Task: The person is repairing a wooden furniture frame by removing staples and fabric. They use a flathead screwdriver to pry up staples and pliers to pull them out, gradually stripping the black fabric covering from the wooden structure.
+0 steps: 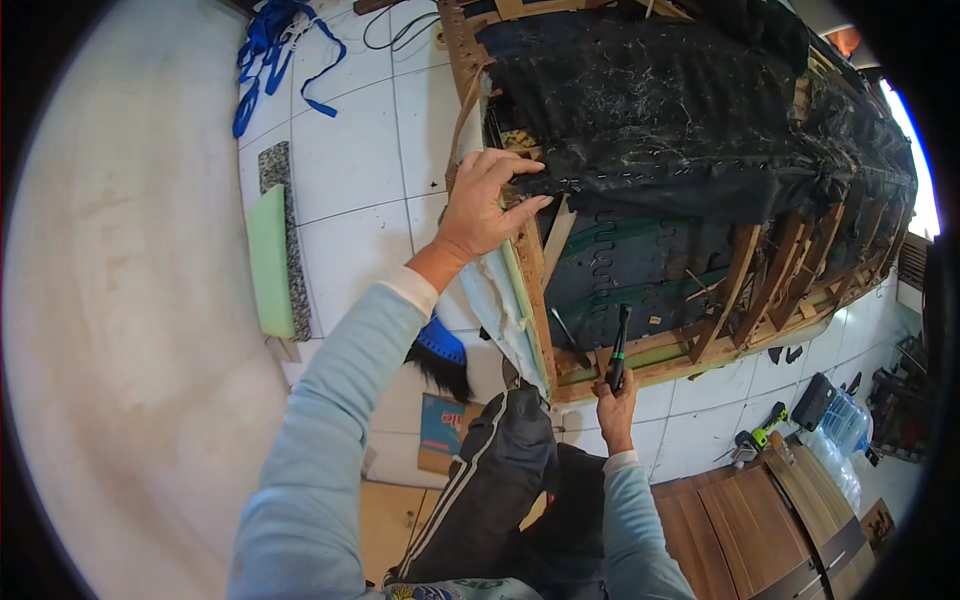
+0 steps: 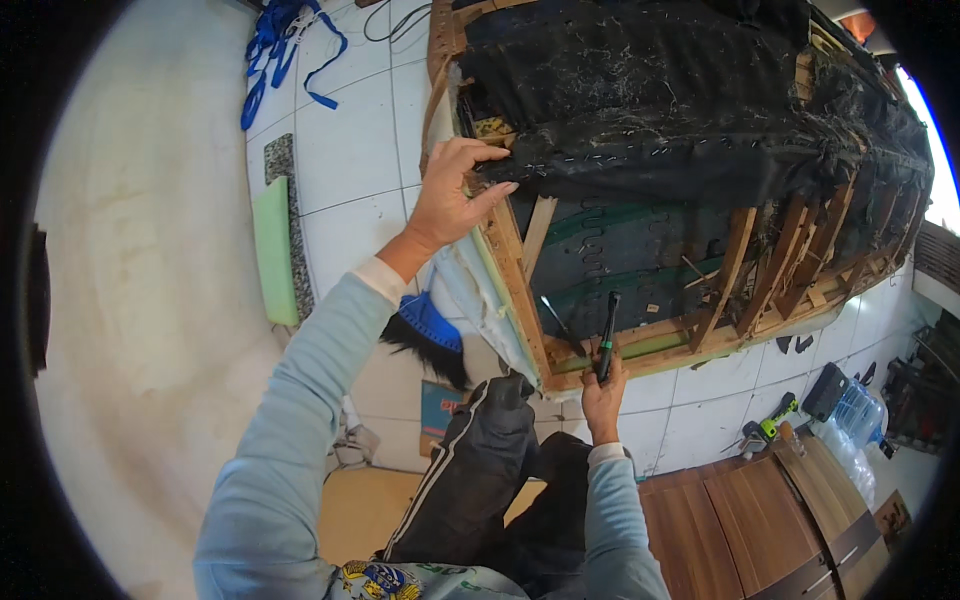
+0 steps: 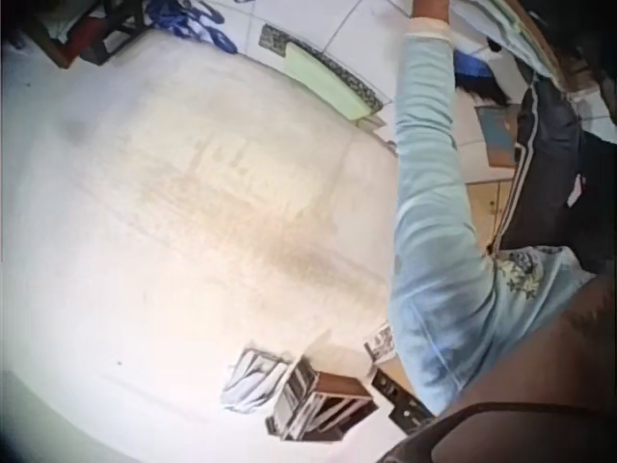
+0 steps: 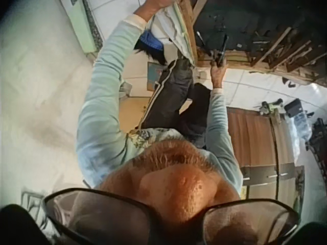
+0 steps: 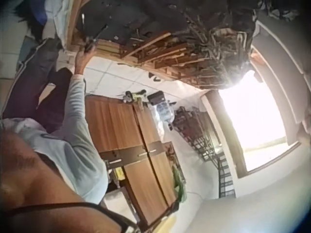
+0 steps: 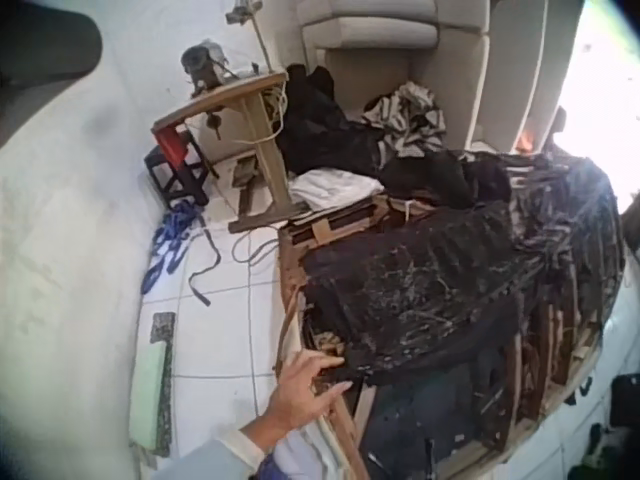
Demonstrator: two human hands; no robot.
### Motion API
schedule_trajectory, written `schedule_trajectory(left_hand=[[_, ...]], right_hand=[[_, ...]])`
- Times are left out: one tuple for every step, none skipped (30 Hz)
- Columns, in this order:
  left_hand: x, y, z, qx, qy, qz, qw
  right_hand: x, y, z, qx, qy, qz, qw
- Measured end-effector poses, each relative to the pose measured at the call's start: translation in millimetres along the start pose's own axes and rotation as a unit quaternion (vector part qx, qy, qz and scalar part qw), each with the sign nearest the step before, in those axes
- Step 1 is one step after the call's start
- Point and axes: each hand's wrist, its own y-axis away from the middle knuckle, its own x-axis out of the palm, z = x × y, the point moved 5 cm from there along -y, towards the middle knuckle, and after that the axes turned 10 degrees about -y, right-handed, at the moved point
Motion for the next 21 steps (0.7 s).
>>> schedule_trajectory(left_hand=[[1.0, 1.2, -0.9, -0.009, -0.003, 0.009, 1.0], [0.6, 0.6, -2.9, -0.016, -0.009, 0.017, 1.0], [1.3, 0.2, -5.4, -0.021, -0.014, 0.027, 0.999], [1.8, 0.8, -7.0, -0.035, -0.013, 0.032, 0.999], [1.5, 1.9, -8.8, -0.035, -0.017, 0.031, 0.999], [2.8, 1.7, -9.7, -0.033, -0.019, 0.03, 0.999], [2.6, 2.5, -9.4, -0.031, -0.021, 0.03, 0.999], [1.3, 2.0, -11.6, -0.022, -0.039, 0.047, 0.998], [0.5, 1.2, -12.2, -0.023, -0.049, 0.044, 0.998], [-0.1, 1.4, -13.2, -0.023, -0.058, 0.04, 0.997], [-1.0, 0.7, -13.5, -0.022, -0.069, 0.033, 0.997], [0.4, 0.8, -10.8, -0.03, -0.083, 0.049, 0.995], [-1.5, -1.8, -11.1, -0.034, -0.083, 0.055, 0.995], [-3.3, -2.3, -10.2, -0.04, -0.08, 0.064, 0.994], [-2.2, -4.9, -9.8, -0.043, -0.076, 0.07, 0.994], [-2.2, -5.9, -10.1, -0.042, -0.077, 0.074, 0.993], [-2.1, -6.0, -7.7, -0.045, -0.078, 0.076, 0.993], [-3.0, -7.4, -4.2, -0.046, -0.081, 0.079, 0.993], [-4.7, -9.1, -1.5, -0.04, -0.079, 0.075, 0.993], [-4.0, -9.5, 0.7, -0.034, -0.076, 0.074, 0.994], [-3.5, -6.5, -0.6, -0.033, -0.069, 0.077, 0.994]], right_hand=[[6.4, 16.9, 21.0, 0.036, -0.112, 0.001, 0.993], [11.5, 30.8, 32.6, 0.068, -0.148, 0.034, 0.986], [20.7, 44.2, 51.6, 0.106, -0.193, 0.03, 0.975], [31.7, 59.2, 70.8, 0.145, -0.237, 0.027, 0.96], [42.7, 74.2, 89.9, 0.184, -0.279, 0.023, 0.942], [52.7, 83.7, 103.6, 0.192, -0.308, 0.036, 0.931], [61.8, 94.4, 113.4, 0.21, -0.326, 0.053, 0.92], [72.3, 104.1, 129.7, 0.21, -0.366, 0.076, 0.903], [80.5, 110.5, 143.2, 0.205, -0.405, 0.1, 0.886], [87.5, 118.1, 145.2, 0.203, -0.432, 0.13, 0.869], [93.8, 123.9, 158.4, 0.211, -0.448, 0.137, 0.858], [102.1, 128.0, 179.7, 0.217, -0.465, 0.146, 0.846], [109.6, 133.0, 195.6, 0.225, -0.482, 0.15, 0.833], [117.6, 135.1, 206.6, 0.229, -0.505, 0.163, 0.816], [125.2, 134.9, 218.3, 0.218, -0.53, 0.175, 0.801], [134.6, 134.7, 230.4, 0.206, -0.554, 0.188, 0.784], [141.8, 131.5, 242.3, 0.195, -0.575, 0.203, 0.769], [151.5, 125.3, 249.5, 0.186, -0.596, 0.223, 0.748], [160.2, 120.1, 259.5, 0.184, -0.615, 0.224, 0.733], [170.2, 114.8, 272.7, 0.182, -0.634, 0.223, 0.717], [179.2, 111.4, 283.4, 0.185, -0.652, 0.216, 0.703]])
